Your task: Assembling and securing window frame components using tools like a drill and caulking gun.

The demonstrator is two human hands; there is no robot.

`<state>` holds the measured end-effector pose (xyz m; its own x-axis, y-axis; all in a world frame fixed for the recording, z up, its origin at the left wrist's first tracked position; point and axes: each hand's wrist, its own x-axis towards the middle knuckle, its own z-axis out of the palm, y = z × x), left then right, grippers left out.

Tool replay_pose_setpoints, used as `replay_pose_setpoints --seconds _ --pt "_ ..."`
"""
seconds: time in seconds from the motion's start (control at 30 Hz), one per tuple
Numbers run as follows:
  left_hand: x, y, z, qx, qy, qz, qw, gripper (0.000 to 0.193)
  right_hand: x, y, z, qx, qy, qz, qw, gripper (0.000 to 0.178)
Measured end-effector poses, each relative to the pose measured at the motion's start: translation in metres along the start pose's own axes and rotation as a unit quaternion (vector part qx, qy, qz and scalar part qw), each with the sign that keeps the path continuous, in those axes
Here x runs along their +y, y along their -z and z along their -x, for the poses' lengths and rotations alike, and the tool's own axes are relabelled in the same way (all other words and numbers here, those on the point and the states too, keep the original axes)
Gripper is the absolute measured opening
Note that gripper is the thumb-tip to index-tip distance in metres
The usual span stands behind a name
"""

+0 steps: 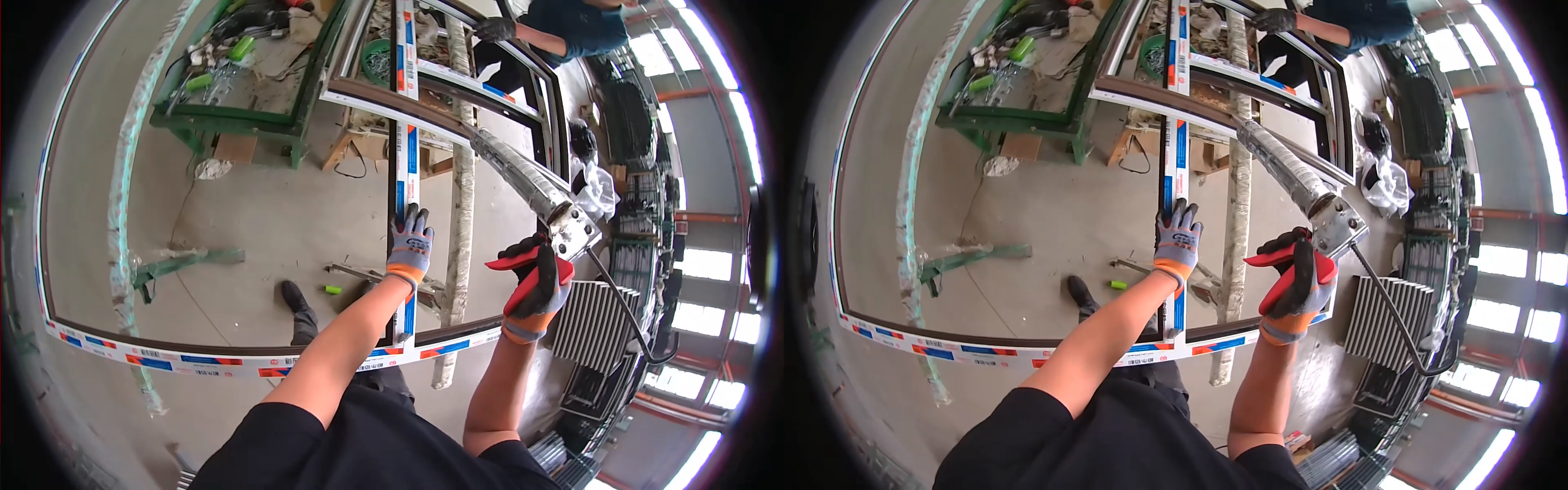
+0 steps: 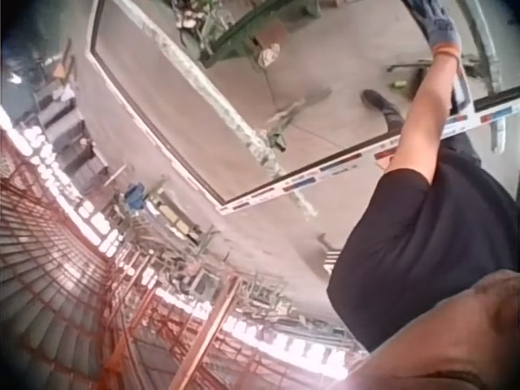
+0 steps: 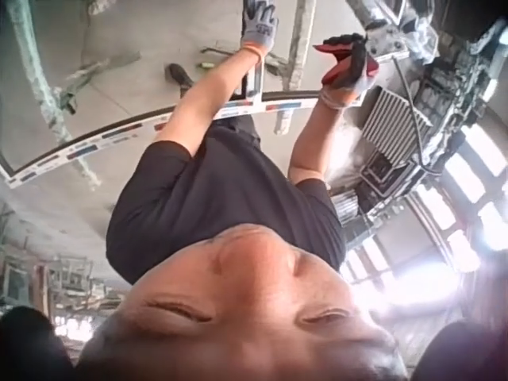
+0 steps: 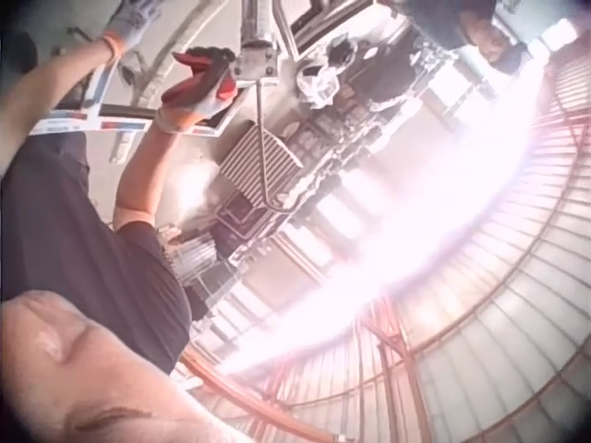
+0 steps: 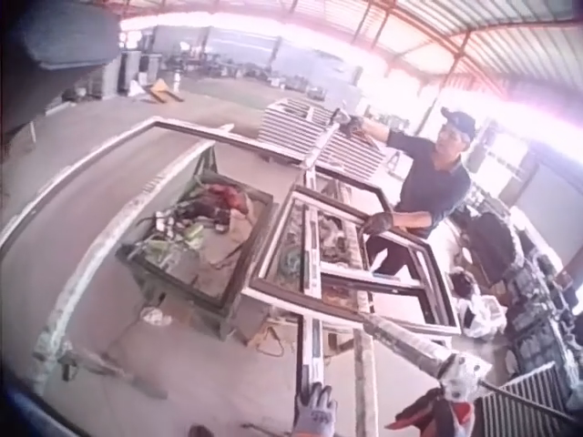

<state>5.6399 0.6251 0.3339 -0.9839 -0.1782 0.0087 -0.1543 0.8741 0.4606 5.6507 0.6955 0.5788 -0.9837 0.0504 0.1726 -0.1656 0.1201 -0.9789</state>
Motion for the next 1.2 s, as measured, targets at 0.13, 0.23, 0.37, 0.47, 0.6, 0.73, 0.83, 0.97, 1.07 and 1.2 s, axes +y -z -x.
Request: replay_pose_setpoints --seconds 0.13,0.23,0.37,0.47,0.6,0.73,0.83,0.97,1.07,1.2 --pt "-0.004 -0.004 0.0 -0.007 -0.006 0.017 1.0 0.03 0.002 -0.016 0.008 -0.019 0.015 -0.005 1.0 0.034" --pt "-0.001 -0.003 -0.002 -0.021 -0.011 0.008 1.0 0.031 0.004 -0.027 0.013 -0.014 0.011 -0.013 1.0 0.034" --pt "-0.003 -0.015 -0.005 -0.014 -0.003 0.017 1.0 0.03 0.0 -0.044 0.022 -0.032 0.001 -0.033 0.999 0.032" --pt "0.001 -0.017 -0.007 -0.025 -0.002 0.023 0.999 0.029 -0.001 -0.053 0.025 -0.032 0.003 -0.038 0.999 0.032" --pt "-0.002 -0.024 -0.009 -0.015 -0.003 0.029 0.999 0.028 -0.001 -0.07 0.033 -0.026 -0.005 -0.04 0.999 0.032" --pt "-0.002 -0.023 -0.009 -0.013 -0.017 0.03 0.999 0.032 -0.001 -0.083 0.039 -0.029 -0.013 -0.061 0.998 0.03" --pt "-0.004 -0.024 -0.008 -0.027 -0.018 0.026 0.999 0.036 -0.007 -0.094 0.045 -0.045 -0.019 -0.062 0.997 0.029" --pt "-0.003 -0.026 -0.01 -0.038 -0.015 0.076 0.996 0.036 -0.003 -0.097 0.048 -0.087 -0.027 -0.055 0.994 0.03" --pt "-0.001 -0.037 -0.014 -0.008 -0.001 0.089 0.996 0.035 -0.004 -0.108 0.053 -0.093 -0.022 -0.056 0.994 0.031" --pt "0.004 -0.053 -0.015 -0.008 -0.015 0.145 0.989 0.04 -0.004 -0.116 0.054 -0.094 -0.015 -0.054 0.994 0.029"
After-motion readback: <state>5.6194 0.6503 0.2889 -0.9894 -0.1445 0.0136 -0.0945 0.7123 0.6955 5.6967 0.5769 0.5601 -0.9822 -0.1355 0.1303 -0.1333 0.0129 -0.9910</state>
